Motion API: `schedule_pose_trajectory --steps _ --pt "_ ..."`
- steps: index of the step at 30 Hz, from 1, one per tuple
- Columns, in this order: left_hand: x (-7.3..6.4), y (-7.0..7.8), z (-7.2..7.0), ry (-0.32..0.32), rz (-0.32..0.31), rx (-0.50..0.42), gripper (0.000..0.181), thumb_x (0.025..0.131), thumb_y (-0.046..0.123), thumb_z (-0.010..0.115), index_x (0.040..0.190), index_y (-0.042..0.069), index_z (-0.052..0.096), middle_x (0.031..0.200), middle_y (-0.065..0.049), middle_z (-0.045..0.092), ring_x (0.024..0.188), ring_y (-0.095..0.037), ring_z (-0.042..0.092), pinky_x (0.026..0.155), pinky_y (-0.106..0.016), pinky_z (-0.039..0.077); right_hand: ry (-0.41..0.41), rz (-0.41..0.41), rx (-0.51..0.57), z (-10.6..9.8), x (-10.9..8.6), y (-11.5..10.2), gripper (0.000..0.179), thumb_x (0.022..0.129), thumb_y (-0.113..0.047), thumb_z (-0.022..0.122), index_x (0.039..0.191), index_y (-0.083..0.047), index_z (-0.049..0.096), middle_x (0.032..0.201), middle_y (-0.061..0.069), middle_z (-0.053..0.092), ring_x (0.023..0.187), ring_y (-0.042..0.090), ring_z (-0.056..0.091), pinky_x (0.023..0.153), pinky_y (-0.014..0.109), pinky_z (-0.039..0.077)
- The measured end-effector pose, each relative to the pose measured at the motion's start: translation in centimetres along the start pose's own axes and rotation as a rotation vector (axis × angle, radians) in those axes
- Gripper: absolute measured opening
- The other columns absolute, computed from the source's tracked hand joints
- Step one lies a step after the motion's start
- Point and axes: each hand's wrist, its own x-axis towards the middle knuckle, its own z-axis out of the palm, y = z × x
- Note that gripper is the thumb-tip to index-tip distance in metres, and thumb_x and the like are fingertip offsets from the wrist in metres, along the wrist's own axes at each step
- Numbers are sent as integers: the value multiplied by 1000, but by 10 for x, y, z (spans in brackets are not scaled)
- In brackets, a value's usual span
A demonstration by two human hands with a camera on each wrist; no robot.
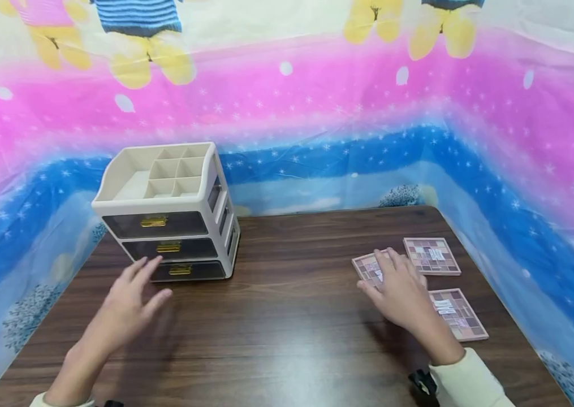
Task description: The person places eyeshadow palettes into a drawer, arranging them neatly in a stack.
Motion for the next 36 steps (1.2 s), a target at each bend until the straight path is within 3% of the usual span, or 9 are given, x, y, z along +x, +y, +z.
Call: schedule_pose_trajectory --steps 2,4,8,13,18,22,25,31,36 --pt "4 -5 -5 152 15 -54 61 95 19 73 149 6 49 144 -33 48 122 -53 52 97 -74 42 51 -35 59 3 6 -11 72 96 -40 69 150 1 44 149 31 45 136 53 42 105 74 35" --pt "10 -10 -11 289 5 -112 50 94 11 72 141 2 57 132 -31 56 112 -46 57 94 -65 47 103 -74 137 7 12 -23 63 95 -33 71 145 1 50 139 29 55 127 48 52 103 67 42" --pt "23 -23 -25 446 -128 -212 39 99 11 65 136 2 61 125 -26 60 112 -41 62 93 -55 49 176 -130 355 20 28 -55 44 93 -20 74 131 0 63 119 22 67 108 36 65 93 53 54" --pt "39 -41 -43 423 -346 -385 50 107 28 50 155 15 44 150 -19 50 132 -42 56 107 -58 46 176 -118 610 43 54 -99 31 92 -16 75 120 -4 67 113 15 70 100 26 69 89 42 59" --pt "54 -50 -49 369 -453 -540 54 108 37 42 161 29 31 162 -7 41 141 -33 49 108 -48 48 129 -114 765 64 75 -139 29 92 -16 74 119 -5 68 113 15 71 103 26 68 94 41 57" --pt "68 -52 -46 373 -476 -619 51 109 38 39 160 33 32 159 -8 44 130 -22 54 100 -33 51 112 -139 828 74 90 -168 30 93 -18 73 121 -7 68 113 13 70 105 28 68 96 44 56" --pt "77 -53 -45 404 -484 -709 49 109 38 39 158 34 35 152 -6 49 119 -11 55 102 -32 50 107 -136 861 81 100 -189 33 94 -19 73 125 -11 66 117 12 69 107 28 68 97 46 56" --pt "91 -56 -40 449 -446 -898 44 109 34 42 153 28 44 127 9 59 113 -4 58 94 -21 49 66 -86 921 88 115 -224 46 96 -22 70 139 -15 58 129 14 65 112 30 68 96 45 57" --pt "92 -62 -37 457 -430 -833 43 110 36 41 152 27 44 109 17 57 103 -2 58 84 -19 49 3 -100 941 93 120 -245 46 98 -23 67 143 -18 55 132 15 63 114 30 68 96 46 57"
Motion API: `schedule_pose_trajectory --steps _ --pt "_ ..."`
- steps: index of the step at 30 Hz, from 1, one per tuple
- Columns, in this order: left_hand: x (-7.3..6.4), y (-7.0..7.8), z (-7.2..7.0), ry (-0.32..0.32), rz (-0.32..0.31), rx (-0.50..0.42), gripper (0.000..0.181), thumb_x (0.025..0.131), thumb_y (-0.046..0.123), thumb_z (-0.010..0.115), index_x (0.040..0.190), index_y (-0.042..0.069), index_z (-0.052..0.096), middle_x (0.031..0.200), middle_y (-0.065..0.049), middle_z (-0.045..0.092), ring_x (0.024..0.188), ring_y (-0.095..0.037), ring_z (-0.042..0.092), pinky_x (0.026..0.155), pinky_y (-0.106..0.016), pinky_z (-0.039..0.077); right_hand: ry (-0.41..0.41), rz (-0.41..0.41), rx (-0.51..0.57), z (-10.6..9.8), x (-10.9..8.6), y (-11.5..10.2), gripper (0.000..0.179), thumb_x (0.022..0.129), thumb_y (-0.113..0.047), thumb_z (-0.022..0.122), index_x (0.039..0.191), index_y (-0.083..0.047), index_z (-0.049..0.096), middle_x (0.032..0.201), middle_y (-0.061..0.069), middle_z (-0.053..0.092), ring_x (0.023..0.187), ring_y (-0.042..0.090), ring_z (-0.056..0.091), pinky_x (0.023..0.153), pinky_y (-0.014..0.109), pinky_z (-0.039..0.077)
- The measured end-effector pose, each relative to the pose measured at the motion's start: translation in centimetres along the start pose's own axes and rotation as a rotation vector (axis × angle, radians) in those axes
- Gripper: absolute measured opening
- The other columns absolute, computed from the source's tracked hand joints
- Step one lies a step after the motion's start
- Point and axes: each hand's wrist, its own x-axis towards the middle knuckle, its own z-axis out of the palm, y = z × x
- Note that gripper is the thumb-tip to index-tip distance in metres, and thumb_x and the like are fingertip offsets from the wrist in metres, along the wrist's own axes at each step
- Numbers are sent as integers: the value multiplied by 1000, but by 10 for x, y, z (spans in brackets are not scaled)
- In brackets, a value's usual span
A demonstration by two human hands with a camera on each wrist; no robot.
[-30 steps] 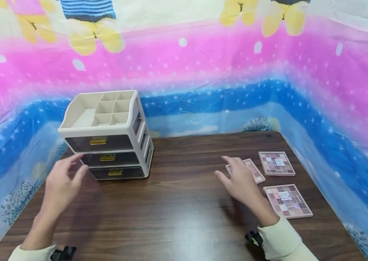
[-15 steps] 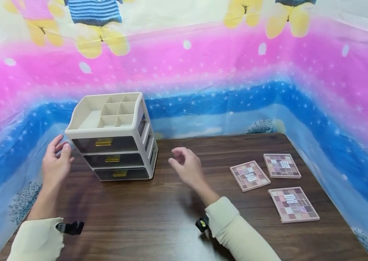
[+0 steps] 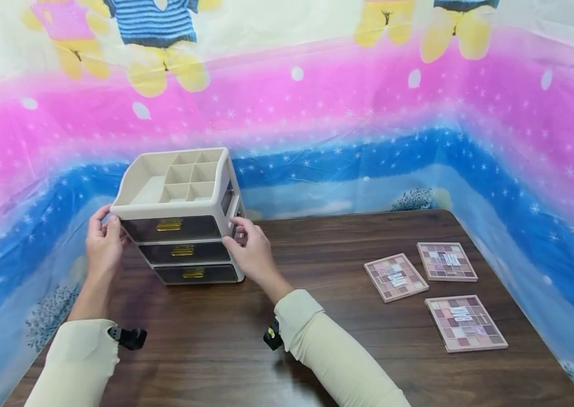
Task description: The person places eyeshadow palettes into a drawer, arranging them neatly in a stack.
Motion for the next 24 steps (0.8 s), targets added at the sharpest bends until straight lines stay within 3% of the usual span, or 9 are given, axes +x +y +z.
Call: schedule_pose_trajectory --steps 5,12,24 --pt "0 -5 1 -12 8 62 43 109 38 40 152 30 43 105 16 55 98 -2 56 83 -22 50 24 -24 -56 8 3 -1 38 98 -19 67 136 -14 59 118 14 66 106 28 68 95 45 57" --pt "-1 -4 2 -33 23 59 43 110 37 39 152 29 42 108 14 55 102 -2 56 84 -23 50 26 -24 -83 4 4 -1 34 100 -19 65 132 -14 59 111 11 66 103 25 66 94 44 57" --pt "-16 1 11 -116 164 104 46 111 32 37 154 15 35 115 -2 56 93 -8 53 73 -13 47 22 -10 -56 -20 -4 6 34 100 -21 65 134 -17 59 109 8 65 101 22 64 92 43 56"
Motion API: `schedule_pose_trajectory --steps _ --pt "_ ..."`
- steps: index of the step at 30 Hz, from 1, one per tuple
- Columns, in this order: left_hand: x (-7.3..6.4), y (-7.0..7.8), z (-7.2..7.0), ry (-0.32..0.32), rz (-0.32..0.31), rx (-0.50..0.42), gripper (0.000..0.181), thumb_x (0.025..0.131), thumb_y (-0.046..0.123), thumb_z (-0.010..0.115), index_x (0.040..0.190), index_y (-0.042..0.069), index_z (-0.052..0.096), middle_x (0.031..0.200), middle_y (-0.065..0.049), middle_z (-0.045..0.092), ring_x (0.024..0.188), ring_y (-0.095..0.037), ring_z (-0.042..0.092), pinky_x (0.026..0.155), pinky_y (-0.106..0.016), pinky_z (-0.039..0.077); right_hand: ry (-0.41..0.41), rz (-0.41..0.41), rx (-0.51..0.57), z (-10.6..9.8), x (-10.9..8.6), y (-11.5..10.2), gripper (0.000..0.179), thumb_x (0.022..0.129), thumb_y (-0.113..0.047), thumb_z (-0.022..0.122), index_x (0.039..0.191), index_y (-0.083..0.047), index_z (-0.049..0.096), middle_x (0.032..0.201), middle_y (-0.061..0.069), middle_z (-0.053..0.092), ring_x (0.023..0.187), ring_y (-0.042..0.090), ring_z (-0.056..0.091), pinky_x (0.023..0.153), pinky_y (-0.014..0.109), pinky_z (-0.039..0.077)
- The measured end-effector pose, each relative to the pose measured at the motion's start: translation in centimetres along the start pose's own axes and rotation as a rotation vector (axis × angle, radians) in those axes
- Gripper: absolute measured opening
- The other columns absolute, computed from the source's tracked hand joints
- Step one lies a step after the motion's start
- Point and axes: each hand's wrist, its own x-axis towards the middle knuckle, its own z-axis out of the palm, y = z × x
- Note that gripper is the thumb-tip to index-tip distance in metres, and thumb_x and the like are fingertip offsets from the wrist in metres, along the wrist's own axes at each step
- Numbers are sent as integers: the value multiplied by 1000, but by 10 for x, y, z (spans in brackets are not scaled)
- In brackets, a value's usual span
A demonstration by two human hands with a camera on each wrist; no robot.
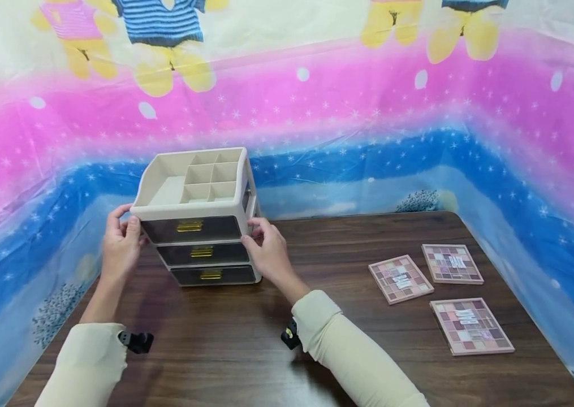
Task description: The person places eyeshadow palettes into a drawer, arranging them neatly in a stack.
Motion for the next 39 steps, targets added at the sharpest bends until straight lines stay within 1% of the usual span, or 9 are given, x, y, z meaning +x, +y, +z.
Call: schedule_pose_trajectory --steps 4,8,14,19,22,27,30,34,39 --pt "-7 4 9 -31 30 -8 45 111 31 39 153 17 36 119 -11 57 94 -9 54 75 -11 48 -1 5 -2 -16 -6 3 35 101 -21 64 135 -17 58 110 7 65 101 22 63 90 42 56" --pt "-12 7 20 -62 53 -10 44 110 30 41 153 21 37 123 -15 57 97 -8 56 77 -11 51 11 7 -18 -34 -13 8 33 101 -21 64 134 -17 58 111 8 65 102 23 63 91 42 55" --pt "-22 15 39 -118 109 -45 43 109 29 45 151 19 40 119 -16 61 94 -12 58 77 -12 53 33 14 -31 -62 -24 17 32 101 -20 63 133 -16 58 112 11 65 105 25 62 93 41 52" --pt "-29 21 56 -154 166 -13 42 109 30 45 150 19 41 117 -16 63 93 -23 59 77 -17 53 44 5 -44 -87 -33 22 35 101 -17 63 135 -12 57 114 15 65 107 28 62 93 40 50" --pt "-33 25 67 -180 197 -17 42 110 28 45 150 18 41 116 -16 63 91 -26 58 76 -18 51 54 6 -59 -101 -38 26 35 101 -16 63 135 -11 56 115 16 65 105 28 62 92 37 49" --pt "-41 32 89 -200 241 -44 39 109 25 47 147 18 44 110 -16 65 85 -25 56 72 -20 47 64 6 -77 -127 -48 33 34 102 -16 62 135 -10 55 116 17 64 102 24 61 90 35 49" --pt "-46 39 104 -222 267 -57 38 109 24 49 146 19 46 109 -15 67 84 -27 59 71 -20 50 77 -5 -102 -145 -54 39 35 103 -17 61 136 -10 55 116 17 64 101 22 59 90 34 49" --pt "-52 48 123 -271 305 -59 37 108 25 49 145 18 46 108 -15 67 81 -26 59 70 -22 52 120 0 -143 -167 -64 44 36 104 -19 59 138 -11 54 114 15 63 99 15 56 86 25 47" --pt "-56 54 135 -277 342 -35 36 108 22 50 144 16 46 106 -14 66 79 -21 58 70 -25 49 149 6 -140 -179 -69 46 37 103 -17 60 138 -9 52 115 14 62 101 15 56 83 18 46"
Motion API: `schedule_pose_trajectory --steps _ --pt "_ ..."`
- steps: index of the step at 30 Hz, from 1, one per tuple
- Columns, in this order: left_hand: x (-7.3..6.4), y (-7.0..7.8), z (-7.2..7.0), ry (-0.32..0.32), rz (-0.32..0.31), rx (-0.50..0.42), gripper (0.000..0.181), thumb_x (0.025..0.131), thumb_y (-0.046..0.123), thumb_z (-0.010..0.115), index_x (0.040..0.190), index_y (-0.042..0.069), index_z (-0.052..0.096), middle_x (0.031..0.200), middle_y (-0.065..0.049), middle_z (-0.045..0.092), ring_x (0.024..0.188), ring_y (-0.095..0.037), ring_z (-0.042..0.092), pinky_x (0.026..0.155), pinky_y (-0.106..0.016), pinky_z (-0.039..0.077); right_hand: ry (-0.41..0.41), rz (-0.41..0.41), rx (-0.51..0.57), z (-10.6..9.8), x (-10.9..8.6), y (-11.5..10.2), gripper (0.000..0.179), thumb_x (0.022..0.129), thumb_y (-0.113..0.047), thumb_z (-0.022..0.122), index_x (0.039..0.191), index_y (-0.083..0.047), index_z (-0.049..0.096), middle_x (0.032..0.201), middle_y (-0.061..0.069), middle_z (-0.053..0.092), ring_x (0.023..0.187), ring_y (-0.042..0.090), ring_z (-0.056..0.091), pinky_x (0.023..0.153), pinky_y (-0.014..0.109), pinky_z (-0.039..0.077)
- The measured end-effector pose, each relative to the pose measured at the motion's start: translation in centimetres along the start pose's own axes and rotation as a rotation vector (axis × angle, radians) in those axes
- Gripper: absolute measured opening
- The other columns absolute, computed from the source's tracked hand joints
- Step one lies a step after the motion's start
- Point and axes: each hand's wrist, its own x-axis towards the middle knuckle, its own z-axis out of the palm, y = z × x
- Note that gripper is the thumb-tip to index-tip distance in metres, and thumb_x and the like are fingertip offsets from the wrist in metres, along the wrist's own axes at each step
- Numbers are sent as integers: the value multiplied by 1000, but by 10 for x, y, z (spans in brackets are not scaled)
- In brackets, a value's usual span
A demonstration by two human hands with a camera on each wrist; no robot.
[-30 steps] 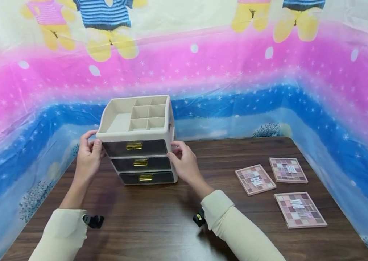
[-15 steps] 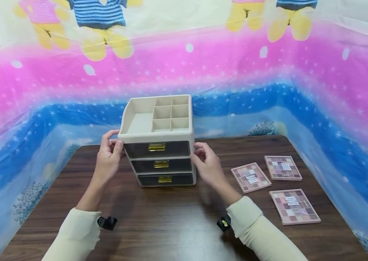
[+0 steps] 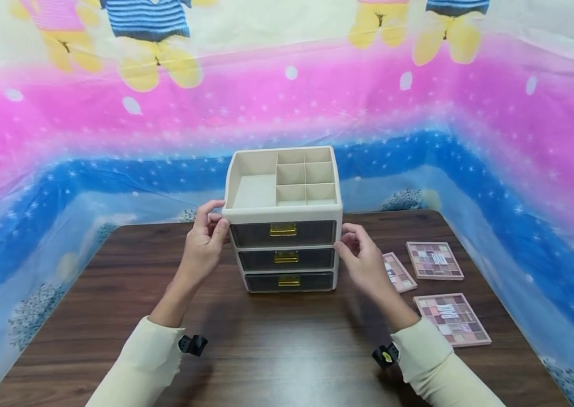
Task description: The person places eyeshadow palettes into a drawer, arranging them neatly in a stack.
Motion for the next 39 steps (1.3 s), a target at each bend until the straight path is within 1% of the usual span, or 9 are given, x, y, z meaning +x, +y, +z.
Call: schedule_pose_trajectory --steps 2,5,9,13,18,23,27,33,39 --pt "0 0 1 5 6 9 36 108 21 50 144 16 46 106 -14 66 79 -20 58 70 -25 48 50 -6 -6 1 -1 -3 37 101 -13 62 136 -6 53 116 15 62 102 14 57 83 14 47" --pt "0 -1 1 6 13 10 36 108 22 50 144 16 46 105 -14 66 78 -20 58 70 -26 48 206 -82 -39 4 -5 -11 35 94 -3 66 128 -2 56 112 15 61 97 12 59 79 8 46" --pt "0 -1 2 10 16 8 37 108 22 51 144 16 46 104 -14 65 78 -19 57 70 -25 48 396 -368 -134 15 -10 -25 31 85 5 69 115 2 64 105 18 58 88 20 59 79 17 46" --pt "1 0 0 20 16 3 37 108 23 51 144 17 47 104 -14 65 79 -21 59 70 -25 49 375 -654 -292 33 -7 -42 31 82 1 71 112 1 68 106 22 59 93 35 55 83 39 46" --pt "3 0 0 14 8 -1 36 108 22 50 144 16 46 105 -15 65 82 -29 62 70 -25 50 312 -842 -500 57 -2 -59 26 86 -2 67 112 -2 69 106 17 62 95 35 56 83 47 49" --pt "1 1 2 0 -12 -2 36 108 21 50 144 17 46 106 -15 66 83 -28 62 71 -26 51 333 -943 -695 75 3 -65 19 95 -3 58 108 -6 72 104 13 66 93 32 59 77 44 53" --pt "-1 0 4 -1 -9 -3 36 108 20 50 143 16 46 107 -16 66 83 -26 62 71 -26 52 382 -987 -771 83 7 -66 18 99 -3 56 104 -7 74 101 10 68 90 30 60 72 42 54" --pt "0 -1 4 1 -3 -19 35 108 20 51 143 16 47 108 -17 66 85 -33 65 70 -26 52 414 -1006 -799 85 12 -67 18 99 -2 55 102 -5 72 98 10 68 88 30 60 72 42 54" --pt "-1 -1 2 1 -8 -6 35 108 21 51 143 17 47 108 -15 67 85 -28 65 71 -26 53 383 -1009 -813 83 10 -69 19 99 -2 54 100 -6 73 98 9 69 89 29 61 74 42 55"
